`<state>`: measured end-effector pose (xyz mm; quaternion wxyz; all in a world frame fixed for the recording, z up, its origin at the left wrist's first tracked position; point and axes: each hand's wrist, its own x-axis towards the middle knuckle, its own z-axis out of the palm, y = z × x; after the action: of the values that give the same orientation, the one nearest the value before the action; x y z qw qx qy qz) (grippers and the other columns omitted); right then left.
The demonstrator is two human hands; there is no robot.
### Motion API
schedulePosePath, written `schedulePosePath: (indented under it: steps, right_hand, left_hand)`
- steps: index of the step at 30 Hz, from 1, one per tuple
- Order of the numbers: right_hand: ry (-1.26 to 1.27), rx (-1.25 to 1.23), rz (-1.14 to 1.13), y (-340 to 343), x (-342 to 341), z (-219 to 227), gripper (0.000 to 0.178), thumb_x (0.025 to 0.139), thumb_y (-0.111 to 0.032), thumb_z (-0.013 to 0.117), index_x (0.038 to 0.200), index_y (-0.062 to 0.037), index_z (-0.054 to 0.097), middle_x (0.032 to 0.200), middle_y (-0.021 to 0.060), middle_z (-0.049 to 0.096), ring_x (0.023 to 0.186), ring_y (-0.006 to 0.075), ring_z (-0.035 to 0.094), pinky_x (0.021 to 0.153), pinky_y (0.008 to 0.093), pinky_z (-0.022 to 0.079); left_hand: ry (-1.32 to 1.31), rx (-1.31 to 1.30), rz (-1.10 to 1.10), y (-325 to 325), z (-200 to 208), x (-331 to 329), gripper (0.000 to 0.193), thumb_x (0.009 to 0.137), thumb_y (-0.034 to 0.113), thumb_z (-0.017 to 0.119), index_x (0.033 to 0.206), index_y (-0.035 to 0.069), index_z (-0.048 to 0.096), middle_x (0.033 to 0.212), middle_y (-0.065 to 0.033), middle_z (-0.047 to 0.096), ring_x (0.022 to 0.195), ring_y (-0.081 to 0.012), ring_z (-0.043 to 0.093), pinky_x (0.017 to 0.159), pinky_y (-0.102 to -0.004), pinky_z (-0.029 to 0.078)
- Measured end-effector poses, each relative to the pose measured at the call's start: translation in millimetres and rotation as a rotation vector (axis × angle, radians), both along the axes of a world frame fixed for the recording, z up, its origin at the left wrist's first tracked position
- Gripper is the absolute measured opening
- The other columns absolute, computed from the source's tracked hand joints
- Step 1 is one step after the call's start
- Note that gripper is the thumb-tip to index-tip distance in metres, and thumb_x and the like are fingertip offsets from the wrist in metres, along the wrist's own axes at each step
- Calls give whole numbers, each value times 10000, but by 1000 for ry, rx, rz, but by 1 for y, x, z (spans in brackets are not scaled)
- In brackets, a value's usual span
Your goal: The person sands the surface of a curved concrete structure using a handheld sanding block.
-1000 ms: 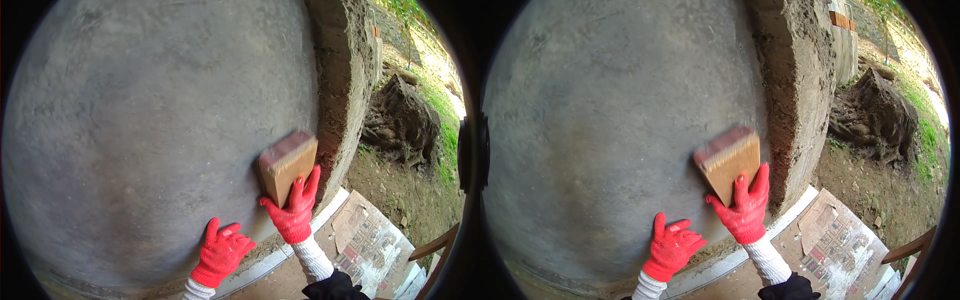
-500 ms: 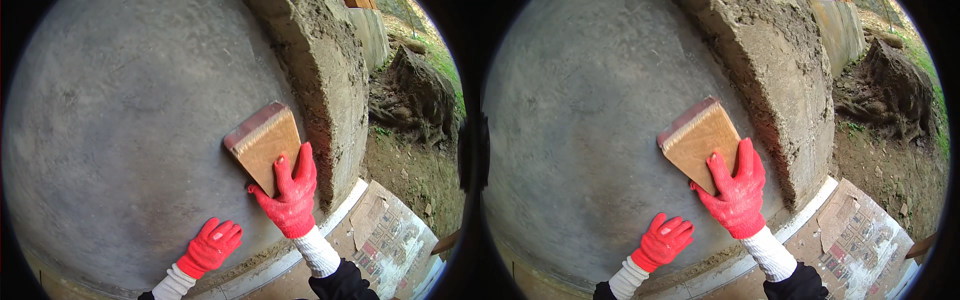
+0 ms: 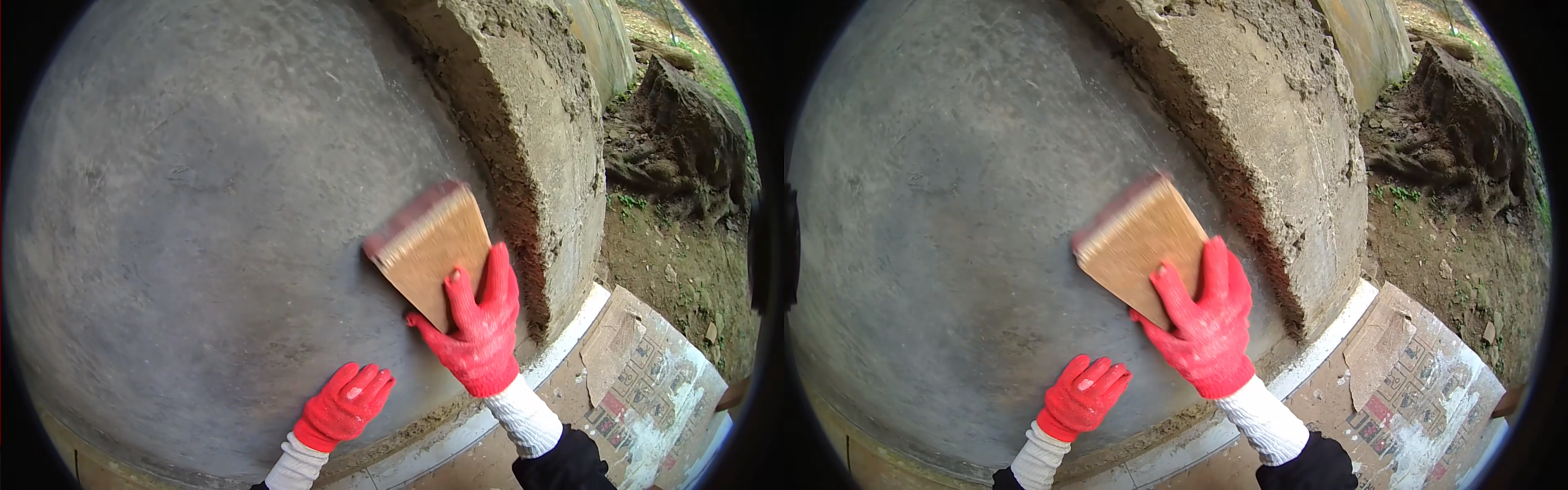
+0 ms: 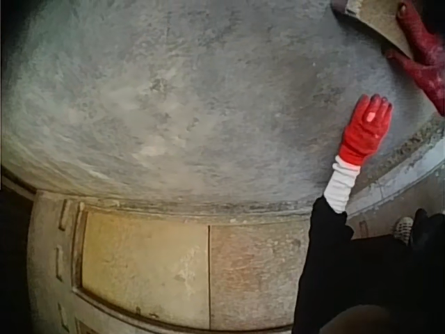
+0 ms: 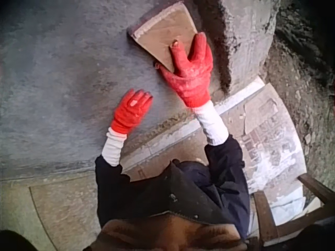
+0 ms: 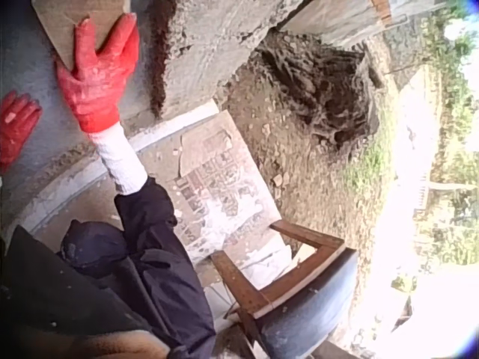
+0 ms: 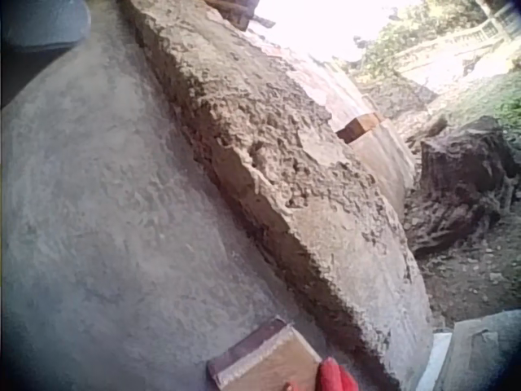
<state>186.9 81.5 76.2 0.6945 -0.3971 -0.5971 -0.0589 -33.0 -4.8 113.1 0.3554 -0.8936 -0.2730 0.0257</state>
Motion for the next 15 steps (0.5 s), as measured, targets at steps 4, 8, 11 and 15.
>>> schedulePosePath:
  steps: [4,8,11,15]
  right_hand:
    - [15,31,8,1,-5,-7,741,511,-298,905,1133,-99,555,1314,338,407,1075,540,504,832,585,452]
    - [-63,-94,-54,-24,-16,-159,803,533,-332,911,1192,-129,500,1309,325,392,1094,545,485,814,594,462]
    - [-129,-107,-4,-32,-10,-188,842,551,-340,911,1239,-143,466,1297,325,403,1086,535,495,821,579,472]
    - [-107,-71,-11,-12,-1,-82,1090,526,-321,925,1415,-143,319,1372,385,343,1143,563,462,880,604,440]
  left_hand:
    - [-52,36,-6,-2,3,4,198,722,120,711,919,99,710,1015,-26,630,947,-199,582,805,-381,476]
    - [-6,28,-24,3,3,17,194,726,126,710,920,112,711,1019,-21,630,958,-192,584,838,-370,473]
    - [-17,6,-4,3,-1,13,189,735,132,708,924,123,710,1025,-13,631,977,-187,581,872,-368,467]
    - [-13,74,-27,3,-2,14,192,733,133,710,925,126,715,1022,-8,630,974,-186,582,876,-374,463]
